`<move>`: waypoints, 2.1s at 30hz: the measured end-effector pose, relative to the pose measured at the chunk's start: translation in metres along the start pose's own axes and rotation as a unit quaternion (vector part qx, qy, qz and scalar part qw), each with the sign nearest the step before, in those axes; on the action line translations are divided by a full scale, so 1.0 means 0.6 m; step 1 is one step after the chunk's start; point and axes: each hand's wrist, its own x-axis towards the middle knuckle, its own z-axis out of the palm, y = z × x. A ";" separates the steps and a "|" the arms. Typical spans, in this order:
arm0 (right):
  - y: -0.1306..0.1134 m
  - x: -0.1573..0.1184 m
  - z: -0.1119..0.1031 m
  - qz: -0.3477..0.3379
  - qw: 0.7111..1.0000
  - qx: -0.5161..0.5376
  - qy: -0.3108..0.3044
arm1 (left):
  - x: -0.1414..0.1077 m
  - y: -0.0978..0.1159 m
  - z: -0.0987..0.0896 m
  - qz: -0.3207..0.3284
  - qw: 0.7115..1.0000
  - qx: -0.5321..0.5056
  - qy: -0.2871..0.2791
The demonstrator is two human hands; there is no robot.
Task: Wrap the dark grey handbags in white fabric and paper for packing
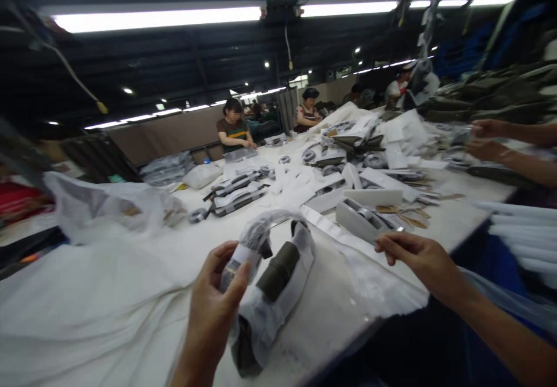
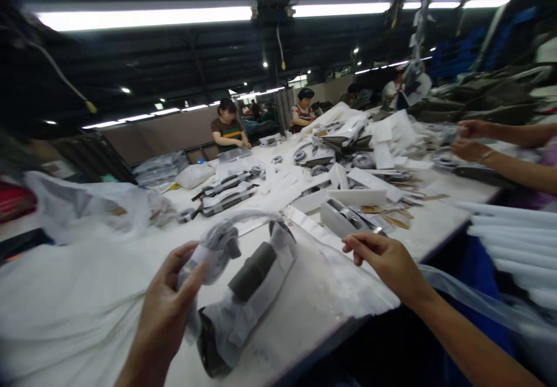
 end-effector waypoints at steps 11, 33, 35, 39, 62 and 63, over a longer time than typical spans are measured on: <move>-0.226 -0.044 0.249 -0.078 0.938 0.229 -0.247 | -0.017 0.010 0.016 0.059 0.997 -0.045 -0.032; -0.225 -0.025 0.283 -0.027 0.936 0.202 -0.288 | -0.016 0.013 -0.003 0.004 0.997 -0.051 -0.056; -0.225 -0.023 0.284 -0.042 0.944 0.182 -0.273 | -0.018 0.013 -0.002 0.003 0.998 -0.053 -0.046; -0.207 -0.015 0.297 -0.068 0.960 0.114 -0.246 | -0.023 0.016 0.003 -0.019 0.996 -0.076 -0.039; -0.228 -0.053 0.231 0.003 0.813 0.423 -0.400 | -0.022 0.020 0.000 0.008 0.988 0.146 0.047; -0.218 -0.045 0.218 -0.027 0.829 0.383 -0.407 | -0.020 0.015 -0.003 0.014 0.985 0.166 0.046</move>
